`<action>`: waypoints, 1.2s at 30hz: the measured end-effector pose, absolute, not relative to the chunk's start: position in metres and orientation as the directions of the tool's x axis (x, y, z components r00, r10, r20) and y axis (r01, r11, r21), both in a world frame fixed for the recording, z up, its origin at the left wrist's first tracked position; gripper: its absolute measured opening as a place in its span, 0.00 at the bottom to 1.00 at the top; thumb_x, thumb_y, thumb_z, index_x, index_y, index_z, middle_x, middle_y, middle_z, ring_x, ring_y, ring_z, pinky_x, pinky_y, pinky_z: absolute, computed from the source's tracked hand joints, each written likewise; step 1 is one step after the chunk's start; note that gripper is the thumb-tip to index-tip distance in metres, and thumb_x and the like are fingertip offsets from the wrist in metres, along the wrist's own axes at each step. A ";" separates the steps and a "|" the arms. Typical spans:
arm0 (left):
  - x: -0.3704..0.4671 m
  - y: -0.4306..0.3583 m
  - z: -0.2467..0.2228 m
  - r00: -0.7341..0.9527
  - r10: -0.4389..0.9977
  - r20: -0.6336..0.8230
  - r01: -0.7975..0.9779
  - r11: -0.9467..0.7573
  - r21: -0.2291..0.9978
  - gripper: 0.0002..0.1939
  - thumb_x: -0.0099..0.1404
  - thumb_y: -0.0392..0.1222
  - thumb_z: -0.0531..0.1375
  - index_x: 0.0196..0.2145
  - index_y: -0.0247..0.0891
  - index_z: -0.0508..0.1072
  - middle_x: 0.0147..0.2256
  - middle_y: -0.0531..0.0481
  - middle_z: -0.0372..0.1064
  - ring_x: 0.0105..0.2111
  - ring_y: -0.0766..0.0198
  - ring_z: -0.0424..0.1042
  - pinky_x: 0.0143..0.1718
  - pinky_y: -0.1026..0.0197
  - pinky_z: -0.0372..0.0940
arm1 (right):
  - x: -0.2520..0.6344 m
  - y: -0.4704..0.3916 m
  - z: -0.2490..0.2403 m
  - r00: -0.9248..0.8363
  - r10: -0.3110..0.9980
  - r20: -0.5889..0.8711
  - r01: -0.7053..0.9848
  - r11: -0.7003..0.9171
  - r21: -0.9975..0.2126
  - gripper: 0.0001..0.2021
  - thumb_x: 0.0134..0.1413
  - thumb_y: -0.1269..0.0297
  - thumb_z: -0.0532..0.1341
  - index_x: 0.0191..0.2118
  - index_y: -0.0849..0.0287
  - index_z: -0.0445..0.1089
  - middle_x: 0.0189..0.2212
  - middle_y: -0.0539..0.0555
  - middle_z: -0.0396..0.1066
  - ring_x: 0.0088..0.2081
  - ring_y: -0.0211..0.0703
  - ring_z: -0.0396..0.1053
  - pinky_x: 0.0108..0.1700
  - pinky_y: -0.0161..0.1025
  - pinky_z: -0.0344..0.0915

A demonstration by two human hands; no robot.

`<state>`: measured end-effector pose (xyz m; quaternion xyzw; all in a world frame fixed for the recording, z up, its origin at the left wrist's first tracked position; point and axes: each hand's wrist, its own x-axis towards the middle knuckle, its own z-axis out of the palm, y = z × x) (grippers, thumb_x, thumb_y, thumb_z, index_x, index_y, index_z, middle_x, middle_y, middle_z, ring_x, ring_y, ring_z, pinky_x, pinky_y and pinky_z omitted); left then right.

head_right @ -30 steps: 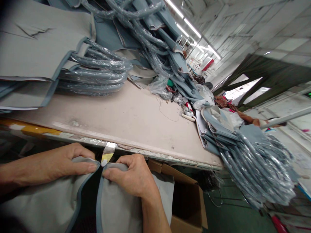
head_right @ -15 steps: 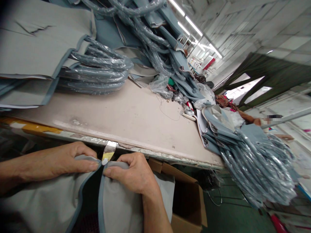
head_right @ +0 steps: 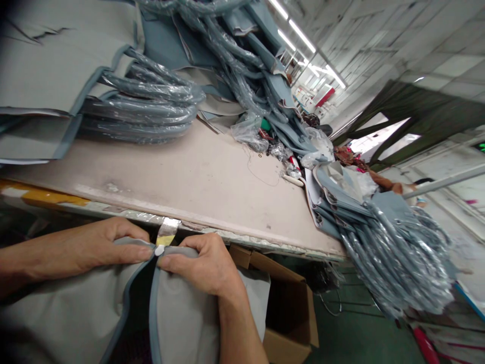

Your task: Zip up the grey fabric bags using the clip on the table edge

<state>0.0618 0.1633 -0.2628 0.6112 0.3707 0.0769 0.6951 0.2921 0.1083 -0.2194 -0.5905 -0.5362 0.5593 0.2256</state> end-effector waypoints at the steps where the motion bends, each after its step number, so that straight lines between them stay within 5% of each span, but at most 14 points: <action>1: 0.062 0.163 -0.262 0.708 0.566 -0.422 0.339 0.252 0.907 0.25 0.59 0.63 0.67 0.27 0.35 0.76 0.26 0.54 0.59 0.27 0.66 0.54 0.26 0.68 0.50 | 0.292 0.108 -0.219 -0.201 0.886 -0.418 0.379 -0.323 -0.867 0.17 0.44 0.52 0.71 0.21 0.60 0.73 0.17 0.46 0.62 0.22 0.33 0.55 0.25 0.34 0.50; 21: 0.068 0.154 -0.259 0.637 0.675 -0.373 0.327 0.201 0.923 0.21 0.57 0.61 0.65 0.31 0.39 0.84 0.31 0.50 0.77 0.34 0.56 0.70 0.35 0.66 0.63 | 0.291 0.107 -0.224 -0.198 0.917 -0.346 0.299 -0.280 -0.912 0.19 0.45 0.49 0.74 0.23 0.61 0.75 0.20 0.46 0.62 0.24 0.33 0.55 0.27 0.34 0.52; 36: 0.072 0.153 -0.250 0.567 0.748 -0.344 0.480 0.039 0.876 0.32 0.55 0.72 0.56 0.28 0.39 0.81 0.28 0.52 0.73 0.33 0.57 0.69 0.36 0.63 0.62 | 0.290 0.104 -0.227 -0.186 0.927 -0.327 0.256 -0.275 -0.927 0.18 0.43 0.50 0.72 0.24 0.61 0.74 0.19 0.46 0.63 0.24 0.33 0.55 0.27 0.34 0.51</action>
